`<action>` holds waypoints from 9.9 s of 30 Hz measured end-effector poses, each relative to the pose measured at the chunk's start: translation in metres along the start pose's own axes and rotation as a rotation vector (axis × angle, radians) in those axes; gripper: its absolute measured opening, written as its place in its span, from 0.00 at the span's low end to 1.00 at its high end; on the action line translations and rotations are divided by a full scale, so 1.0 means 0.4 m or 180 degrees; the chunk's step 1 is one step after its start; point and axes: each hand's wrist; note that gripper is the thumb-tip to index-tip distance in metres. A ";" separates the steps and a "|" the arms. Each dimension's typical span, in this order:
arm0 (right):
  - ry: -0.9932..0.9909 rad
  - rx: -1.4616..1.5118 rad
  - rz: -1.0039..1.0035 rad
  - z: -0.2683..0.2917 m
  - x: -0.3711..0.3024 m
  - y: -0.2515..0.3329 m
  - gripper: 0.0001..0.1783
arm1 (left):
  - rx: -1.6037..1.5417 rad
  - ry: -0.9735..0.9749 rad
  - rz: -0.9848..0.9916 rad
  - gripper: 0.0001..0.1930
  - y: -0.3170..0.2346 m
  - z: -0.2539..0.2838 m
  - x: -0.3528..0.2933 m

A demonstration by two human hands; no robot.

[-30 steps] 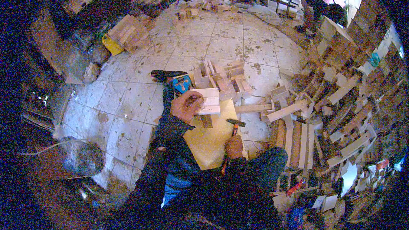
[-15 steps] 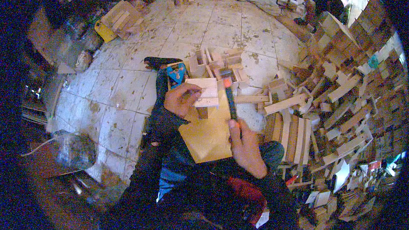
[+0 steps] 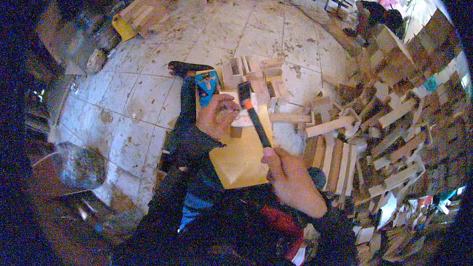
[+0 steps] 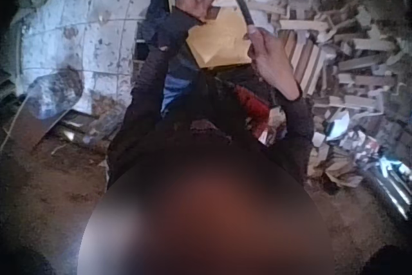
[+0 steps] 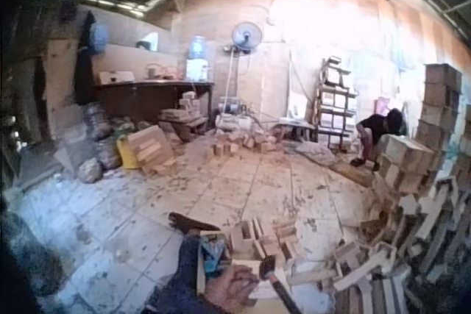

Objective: The person assembles small wooden parts into a frame-like structure using a nail gun and hammer. They repeatedly align pieces, drive nails, and tap components into place while sitting on the floor.

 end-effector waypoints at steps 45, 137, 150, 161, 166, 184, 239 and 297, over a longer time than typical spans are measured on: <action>-0.1832 0.2129 0.0177 -0.107 -0.012 -0.092 0.23 | -0.0485 -0.0818 -0.0481 0.28 0.085 -0.102 0.000; -0.2292 -0.0699 -0.0436 0.397 -0.020 -1.030 0.24 | 0.3311 0.0119 0.0395 0.28 0.411 -0.240 0.214; -0.3628 0.1735 0.0057 0.303 -0.120 -0.544 0.18 | 0.2049 -0.0125 -0.0532 0.09 0.358 -0.199 0.081; -0.2014 0.1660 0.0674 0.014 0.140 -0.320 0.13 | 0.1168 0.0062 -0.0615 0.06 0.291 0.006 -0.230; -0.0149 0.1032 0.0227 -0.228 0.195 -0.347 0.13 | 0.0310 -0.0401 0.0085 0.17 0.329 -0.014 -0.308; 0.0108 0.0825 -0.0506 -0.380 0.198 -0.490 0.20 | 0.0196 0.0238 0.1045 0.13 0.330 -0.009 -0.322; 0.0018 0.1401 -0.0727 0.104 -0.352 -0.254 0.37 | 0.3156 -0.0805 0.2208 0.11 0.700 0.265 -0.761; -0.0099 -0.0507 -0.1266 -0.009 -0.115 0.160 0.51 | -0.6781 -0.0593 0.4463 0.14 0.059 -0.163 -0.411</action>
Point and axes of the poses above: each hand's wrist, its own x-axis towards the middle knuckle, its own z-axis out of the back of the hand, y = z × x, and after that the axes turned 4 degrees about x, right-handed
